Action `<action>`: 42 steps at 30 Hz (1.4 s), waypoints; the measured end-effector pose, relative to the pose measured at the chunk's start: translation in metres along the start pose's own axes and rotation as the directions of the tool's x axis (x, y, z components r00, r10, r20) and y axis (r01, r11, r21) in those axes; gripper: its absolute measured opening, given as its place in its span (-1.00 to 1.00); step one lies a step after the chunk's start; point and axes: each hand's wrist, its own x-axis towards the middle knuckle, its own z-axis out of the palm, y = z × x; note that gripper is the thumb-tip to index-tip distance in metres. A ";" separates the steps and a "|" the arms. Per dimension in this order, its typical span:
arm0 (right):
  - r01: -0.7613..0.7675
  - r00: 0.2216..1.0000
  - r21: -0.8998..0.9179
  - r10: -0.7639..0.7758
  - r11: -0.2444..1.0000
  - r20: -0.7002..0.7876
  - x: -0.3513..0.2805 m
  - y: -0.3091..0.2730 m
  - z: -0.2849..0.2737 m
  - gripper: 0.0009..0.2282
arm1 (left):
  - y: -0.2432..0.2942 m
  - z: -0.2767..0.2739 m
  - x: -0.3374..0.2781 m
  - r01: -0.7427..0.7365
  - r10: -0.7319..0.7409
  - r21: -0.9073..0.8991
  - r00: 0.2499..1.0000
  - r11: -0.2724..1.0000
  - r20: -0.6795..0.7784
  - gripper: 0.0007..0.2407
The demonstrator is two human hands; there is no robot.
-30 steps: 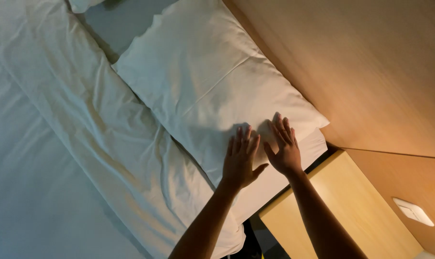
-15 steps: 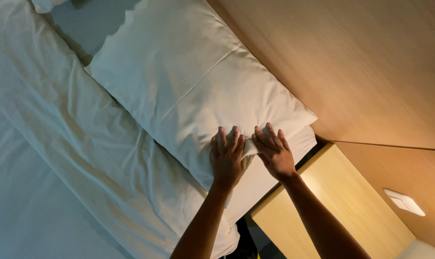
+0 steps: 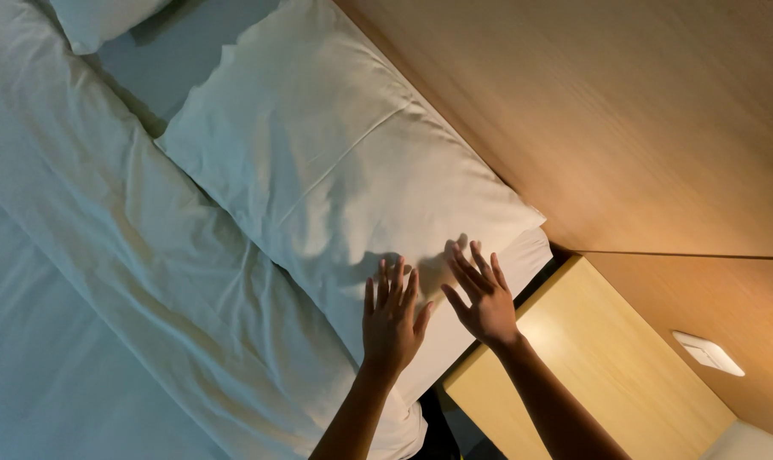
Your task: The person picks up a white pillow from an orange chair and places it on the bed. They then smooth the pillowcase and adjust the pillow's position against the headboard. Finally, the person smooths the white bedsheet across the mattress.
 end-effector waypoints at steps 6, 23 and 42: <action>-0.063 0.997 0.009 0.063 0.998 -0.036 0.024 0.011 0.009 -0.46 | -0.014 0.008 0.034 0.107 -0.107 -0.003 0.991 0.994 -0.081 -0.44; -0.302 0.945 -0.108 0.312 0.947 0.094 0.067 0.061 0.043 -0.42 | -0.054 0.042 0.068 0.251 -0.233 0.153 0.964 0.956 -0.124 -0.46; -0.099 0.987 0.013 0.096 0.995 0.132 0.007 0.038 0.016 -0.25 | 0.022 0.053 0.008 -0.026 0.026 -0.002 0.999 1.000 -0.022 -0.39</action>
